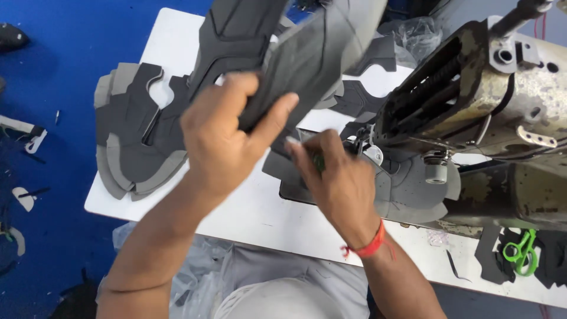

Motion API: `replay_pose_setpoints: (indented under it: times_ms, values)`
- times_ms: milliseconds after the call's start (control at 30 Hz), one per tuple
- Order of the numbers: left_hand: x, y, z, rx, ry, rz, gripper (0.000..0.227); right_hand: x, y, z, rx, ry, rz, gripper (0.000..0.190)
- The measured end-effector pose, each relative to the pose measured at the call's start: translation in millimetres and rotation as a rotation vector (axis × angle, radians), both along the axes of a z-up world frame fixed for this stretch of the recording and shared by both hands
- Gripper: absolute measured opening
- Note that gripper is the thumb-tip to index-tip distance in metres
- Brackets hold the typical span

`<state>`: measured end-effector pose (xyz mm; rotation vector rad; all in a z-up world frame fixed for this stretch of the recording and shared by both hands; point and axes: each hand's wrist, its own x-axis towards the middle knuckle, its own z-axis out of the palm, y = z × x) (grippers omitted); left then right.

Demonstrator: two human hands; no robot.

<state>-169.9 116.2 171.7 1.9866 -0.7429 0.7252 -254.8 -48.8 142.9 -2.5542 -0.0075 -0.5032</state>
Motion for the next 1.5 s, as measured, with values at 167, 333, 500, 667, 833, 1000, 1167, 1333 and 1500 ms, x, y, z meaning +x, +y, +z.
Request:
replay_pose_setpoints:
  times_ms: [167, 333, 500, 667, 833, 1000, 1167, 1333, 1500]
  values:
    - [44, -22, -10, 0.236, -0.197, 0.092, 0.049, -47, 6, -15, 0.249, 0.092, 0.152, 0.033]
    - [50, -59, -89, 0.286, 0.065, -0.409, 0.053, -88, -13, -61, 0.275, 0.449, 0.236, 0.070]
    - [15, -78, -86, 0.557, 0.846, -0.701, 0.054, -109, -53, -94, 0.590, 0.175, 0.049, 0.067]
    - [-30, -79, -99, 0.231, 1.024, -0.708, 0.067, -87, -81, -88, 0.692, 0.126, -0.313, 0.064]
    - [-42, -81, -106, 0.127, 1.086, -0.661, 0.075, -73, -79, -81, 1.018, 0.153, -0.370, 0.061]
    - [-42, -82, -111, 0.057, 1.081, -0.660, 0.077, -77, -82, -92, 0.900, 0.105, -0.361, 0.055]
    - [-38, -91, -108, 0.028, 1.059, -0.623, 0.074, -67, -89, -90, 0.823, 0.058, -0.345, 0.046]
    - [-30, -100, -101, 0.021, 1.034, -0.588, 0.070, -58, -95, -94, 0.788, 0.000, -0.321, 0.040]
    - [-16, -111, -97, 0.191, 1.071, -0.476, 0.076, -52, -105, -106, 0.924, 0.042, -0.449, 0.026]
